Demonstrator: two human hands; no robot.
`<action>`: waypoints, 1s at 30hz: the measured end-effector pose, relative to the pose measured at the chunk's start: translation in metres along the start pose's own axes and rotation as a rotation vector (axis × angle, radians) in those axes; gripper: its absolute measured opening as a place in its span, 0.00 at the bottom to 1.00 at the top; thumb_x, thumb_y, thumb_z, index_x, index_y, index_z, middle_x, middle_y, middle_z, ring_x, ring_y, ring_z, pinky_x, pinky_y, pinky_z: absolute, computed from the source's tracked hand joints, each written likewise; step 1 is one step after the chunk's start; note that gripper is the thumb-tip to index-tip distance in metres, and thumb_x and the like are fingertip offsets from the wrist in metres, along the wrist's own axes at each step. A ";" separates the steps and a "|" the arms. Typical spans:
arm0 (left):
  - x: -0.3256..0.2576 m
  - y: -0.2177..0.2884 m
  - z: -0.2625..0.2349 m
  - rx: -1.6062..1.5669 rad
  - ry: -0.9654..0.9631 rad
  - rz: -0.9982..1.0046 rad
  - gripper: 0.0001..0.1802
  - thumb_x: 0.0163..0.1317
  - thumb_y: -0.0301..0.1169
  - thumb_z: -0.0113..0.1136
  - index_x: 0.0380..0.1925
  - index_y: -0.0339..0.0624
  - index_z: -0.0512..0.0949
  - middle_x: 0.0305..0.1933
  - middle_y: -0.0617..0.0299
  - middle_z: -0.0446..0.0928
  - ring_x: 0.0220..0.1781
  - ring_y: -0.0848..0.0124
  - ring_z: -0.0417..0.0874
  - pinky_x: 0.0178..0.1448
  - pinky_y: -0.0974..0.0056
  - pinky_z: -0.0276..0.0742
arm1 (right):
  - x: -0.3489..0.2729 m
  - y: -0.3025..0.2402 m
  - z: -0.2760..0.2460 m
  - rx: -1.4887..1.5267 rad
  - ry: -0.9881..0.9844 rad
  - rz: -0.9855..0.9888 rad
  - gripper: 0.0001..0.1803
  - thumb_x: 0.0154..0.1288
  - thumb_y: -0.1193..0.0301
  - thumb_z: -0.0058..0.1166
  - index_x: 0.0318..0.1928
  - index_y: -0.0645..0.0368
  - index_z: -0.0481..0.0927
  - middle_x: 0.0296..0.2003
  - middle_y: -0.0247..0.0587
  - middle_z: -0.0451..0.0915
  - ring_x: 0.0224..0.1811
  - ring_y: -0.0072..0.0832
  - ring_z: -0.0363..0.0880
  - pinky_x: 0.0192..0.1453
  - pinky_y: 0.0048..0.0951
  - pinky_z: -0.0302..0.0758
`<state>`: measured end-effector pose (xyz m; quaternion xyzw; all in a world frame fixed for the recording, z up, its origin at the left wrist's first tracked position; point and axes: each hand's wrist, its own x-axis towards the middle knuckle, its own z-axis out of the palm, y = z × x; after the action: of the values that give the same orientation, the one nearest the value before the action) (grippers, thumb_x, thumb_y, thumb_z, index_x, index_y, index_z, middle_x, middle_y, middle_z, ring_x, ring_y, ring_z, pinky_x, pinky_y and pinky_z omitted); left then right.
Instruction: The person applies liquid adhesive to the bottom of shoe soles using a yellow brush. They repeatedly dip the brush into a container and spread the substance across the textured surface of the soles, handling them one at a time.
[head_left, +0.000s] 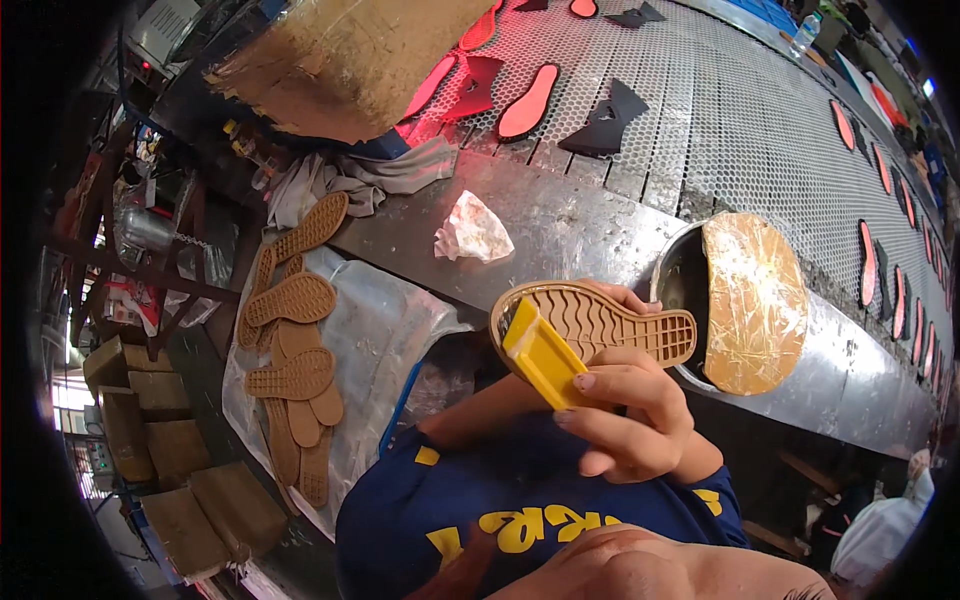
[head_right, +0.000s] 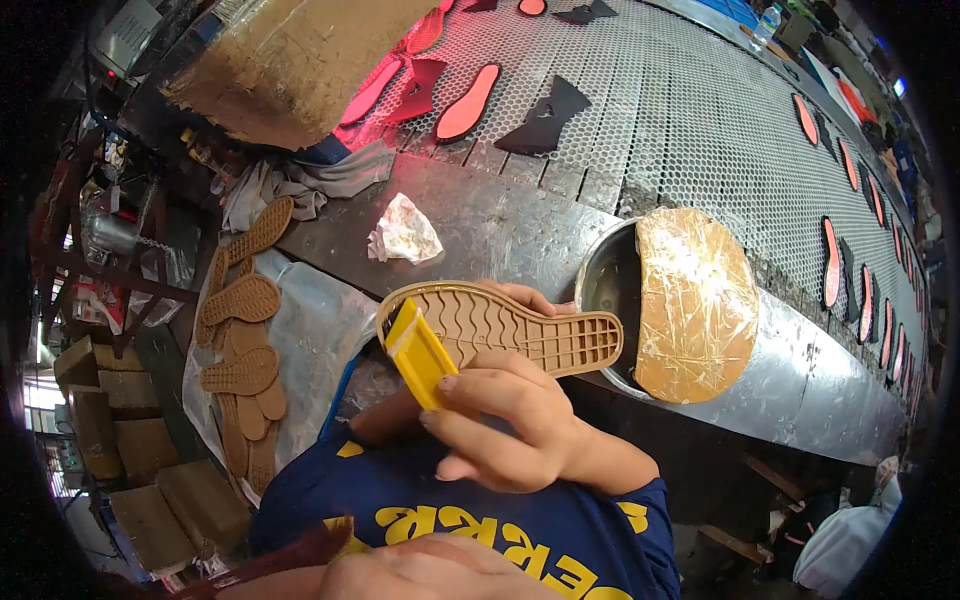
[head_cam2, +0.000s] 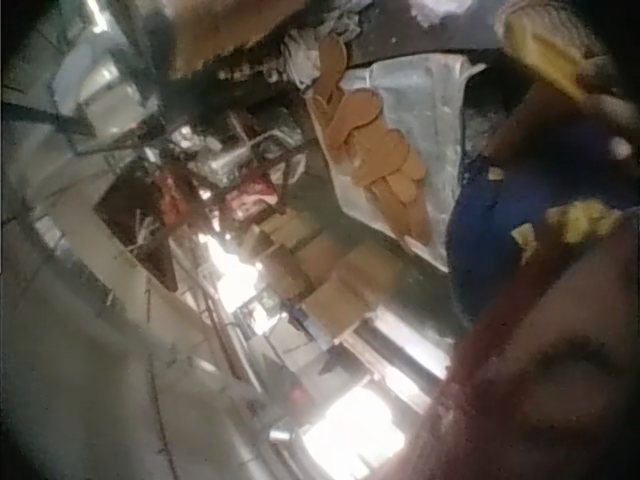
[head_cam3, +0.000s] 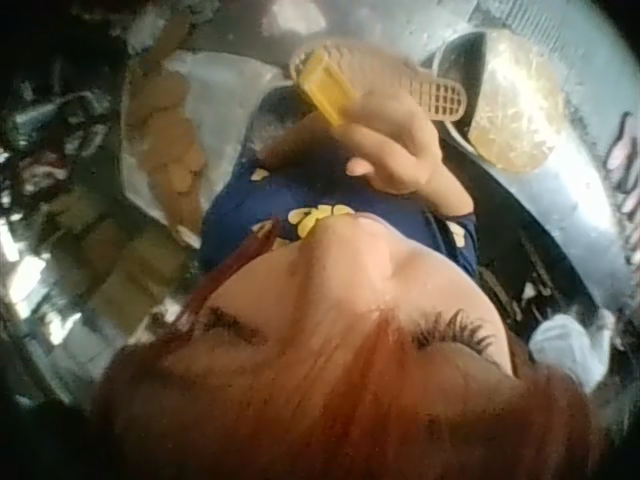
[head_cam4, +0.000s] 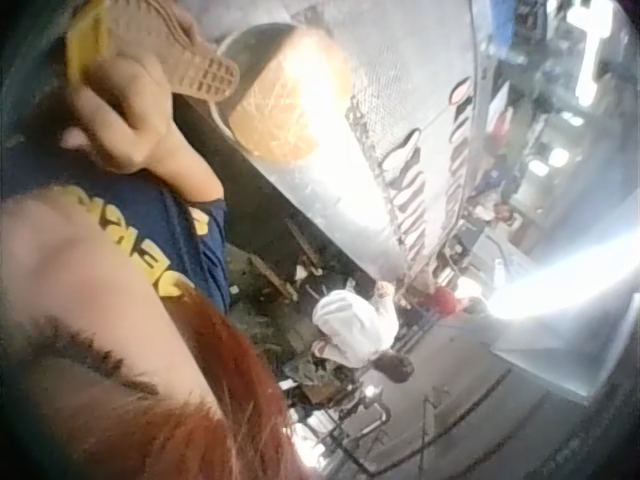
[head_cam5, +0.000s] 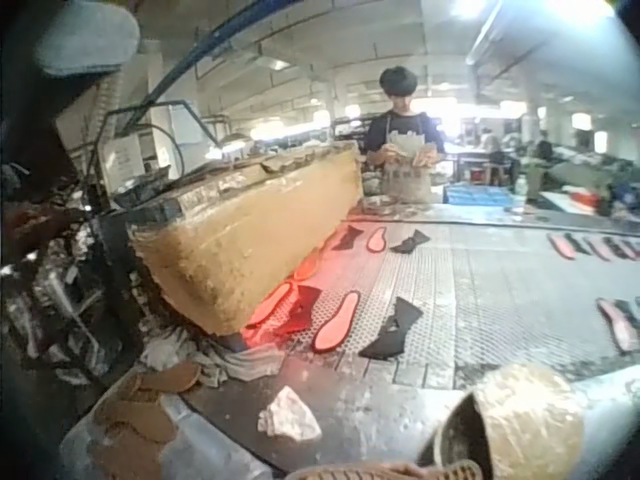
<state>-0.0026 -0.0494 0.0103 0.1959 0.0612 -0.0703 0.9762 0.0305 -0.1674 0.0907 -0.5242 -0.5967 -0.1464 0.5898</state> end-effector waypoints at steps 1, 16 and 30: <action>-0.002 -0.002 0.003 0.055 -0.103 0.130 0.17 0.71 0.39 0.43 0.53 0.41 0.68 0.52 0.51 0.72 0.61 0.57 0.72 0.68 0.50 0.66 | -0.004 0.000 -0.002 0.032 0.039 0.014 0.20 0.63 0.57 0.58 0.38 0.65 0.81 0.41 0.51 0.75 0.33 0.40 0.77 0.35 0.35 0.78; -0.011 0.042 0.013 0.413 -0.121 0.154 0.51 0.62 0.71 0.22 0.60 0.32 0.63 0.48 0.46 0.77 0.22 0.70 0.77 0.25 0.68 0.78 | -0.002 0.035 -0.033 -0.437 0.141 0.225 0.17 0.49 0.84 0.60 0.44 0.63 0.81 0.41 0.46 0.82 0.39 0.41 0.81 0.43 0.34 0.78; -0.008 0.033 -0.002 0.135 -0.181 -0.097 0.40 0.69 0.60 0.32 0.68 0.38 0.55 0.57 0.21 0.65 0.27 0.58 0.83 0.22 0.65 0.83 | -0.053 0.041 -0.037 -0.205 0.267 0.637 0.18 0.50 0.88 0.51 0.42 0.61 0.81 0.35 0.43 0.82 0.34 0.38 0.81 0.38 0.31 0.76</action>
<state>-0.0052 -0.0173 0.0222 0.2510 -0.0227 -0.1391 0.9577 0.0707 -0.2036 0.0371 -0.7165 -0.3032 -0.0815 0.6230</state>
